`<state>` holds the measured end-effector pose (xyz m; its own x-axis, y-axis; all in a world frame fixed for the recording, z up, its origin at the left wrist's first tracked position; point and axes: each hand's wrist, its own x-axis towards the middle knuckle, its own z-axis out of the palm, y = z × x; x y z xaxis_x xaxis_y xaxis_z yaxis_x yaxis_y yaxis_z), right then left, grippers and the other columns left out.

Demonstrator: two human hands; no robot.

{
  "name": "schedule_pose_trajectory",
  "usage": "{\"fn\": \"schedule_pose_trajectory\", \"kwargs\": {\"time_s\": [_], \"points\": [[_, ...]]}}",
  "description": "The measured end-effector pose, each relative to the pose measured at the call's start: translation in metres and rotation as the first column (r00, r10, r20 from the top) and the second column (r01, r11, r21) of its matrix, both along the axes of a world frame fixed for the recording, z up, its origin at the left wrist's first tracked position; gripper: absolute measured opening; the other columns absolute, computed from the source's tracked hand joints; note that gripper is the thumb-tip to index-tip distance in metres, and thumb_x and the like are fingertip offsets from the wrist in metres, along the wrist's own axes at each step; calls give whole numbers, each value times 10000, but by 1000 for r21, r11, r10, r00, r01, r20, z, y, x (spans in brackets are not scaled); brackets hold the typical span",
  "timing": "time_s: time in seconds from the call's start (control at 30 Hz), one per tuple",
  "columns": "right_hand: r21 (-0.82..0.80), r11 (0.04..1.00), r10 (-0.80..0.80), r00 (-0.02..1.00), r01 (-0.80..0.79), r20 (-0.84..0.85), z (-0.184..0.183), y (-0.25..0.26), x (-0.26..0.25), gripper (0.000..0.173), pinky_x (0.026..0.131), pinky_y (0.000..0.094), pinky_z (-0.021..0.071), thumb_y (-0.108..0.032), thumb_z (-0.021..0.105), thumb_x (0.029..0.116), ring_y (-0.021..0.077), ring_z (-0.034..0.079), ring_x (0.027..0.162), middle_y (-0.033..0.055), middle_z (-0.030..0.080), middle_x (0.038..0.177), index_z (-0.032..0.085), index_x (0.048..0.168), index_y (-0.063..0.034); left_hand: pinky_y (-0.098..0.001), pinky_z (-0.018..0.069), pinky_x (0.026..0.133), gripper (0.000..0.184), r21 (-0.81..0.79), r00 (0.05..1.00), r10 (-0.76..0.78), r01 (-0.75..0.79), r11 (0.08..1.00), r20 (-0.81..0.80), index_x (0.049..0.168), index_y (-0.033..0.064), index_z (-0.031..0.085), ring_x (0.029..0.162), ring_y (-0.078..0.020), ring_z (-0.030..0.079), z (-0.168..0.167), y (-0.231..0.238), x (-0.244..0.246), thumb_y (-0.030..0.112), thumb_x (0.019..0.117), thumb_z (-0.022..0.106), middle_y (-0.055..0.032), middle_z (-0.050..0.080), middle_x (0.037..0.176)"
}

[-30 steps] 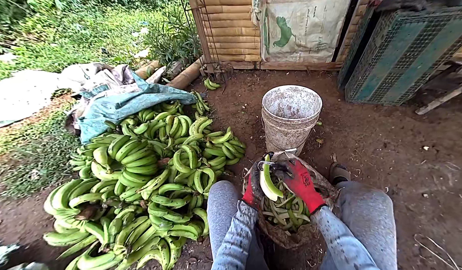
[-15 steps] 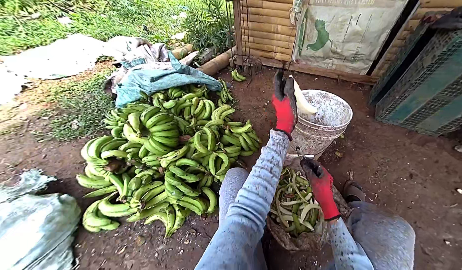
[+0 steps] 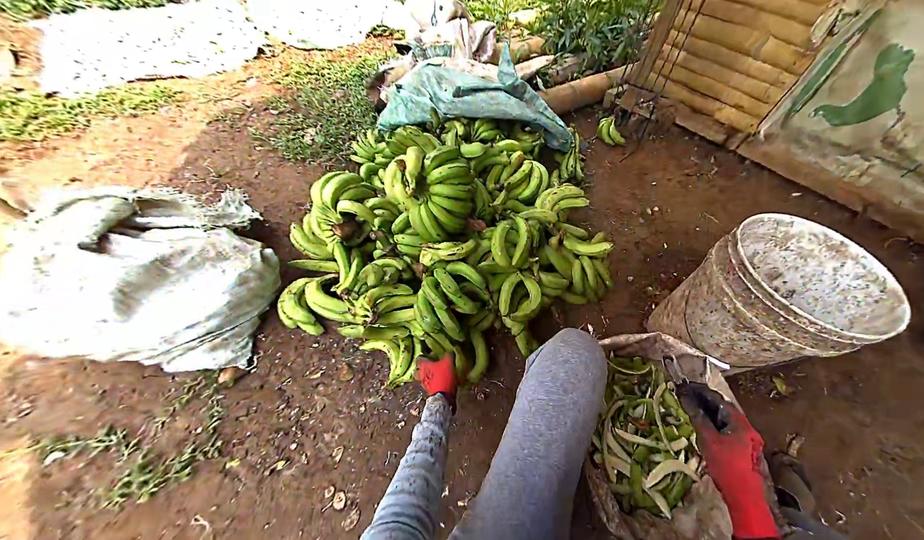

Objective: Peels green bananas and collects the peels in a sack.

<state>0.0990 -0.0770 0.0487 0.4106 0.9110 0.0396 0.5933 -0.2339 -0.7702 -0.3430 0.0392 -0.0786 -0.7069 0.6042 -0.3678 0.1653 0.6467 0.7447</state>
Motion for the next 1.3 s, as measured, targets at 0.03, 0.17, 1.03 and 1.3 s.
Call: {"fn": "schedule_pose_trajectory", "kwargs": {"time_s": [0.03, 0.17, 1.03, 1.3], "points": [[-23, 1000, 7, 1000, -6, 11, -1, 0, -2, 347, 975, 526, 519, -231, 676, 983, 297, 693, 1075, 180, 723, 1178, 703, 1285, -64, -599, 448, 1058, 781, -73, 996, 17, -11, 997, 85, 1440, -60, 466, 1302, -442, 529, -15, -5, -11, 377, 877, 784, -315, 541, 1386], [-82, 995, 57, 998, -56, 13, -13, -1, -10, 358, 998, 515, 517, -224, 674, 982, 297, 691, 1101, 179, 723, 1190, 696, 1296, -53, -569, 487, 1008, 658, -216, 957, -174, 225, 950, 233, 1339, -81, 553, 1209, -402, 604, -44, 10, -9, 452, 972, 670, -297, 605, 1301], [410, 775, 223, 815, -481, 535, 122, 12, -103, 868, 853, 555, 589, -423, 870, 699, 443, 663, 1132, 273, 570, 1419, 578, 1461, -129, -318, 596, 842, 708, 744, 590, -791, 456, 489, 158, 1458, 61, 425, 985, -152, 688, 292, -30, 147, 221, 861, 771, -103, 667, 1169], [-154, 960, 278, 839, -232, 468, 116, -32, -37, 886, 919, 582, 548, -374, 882, 716, 441, 663, 1141, 288, 578, 1395, 536, 1436, 11, -302, 575, 766, 371, 598, 114, -895, 706, 378, 431, 1256, 24, 592, 814, -106, 659, 236, -41, 256, 334, 1068, 509, -60, 681, 956]]}}
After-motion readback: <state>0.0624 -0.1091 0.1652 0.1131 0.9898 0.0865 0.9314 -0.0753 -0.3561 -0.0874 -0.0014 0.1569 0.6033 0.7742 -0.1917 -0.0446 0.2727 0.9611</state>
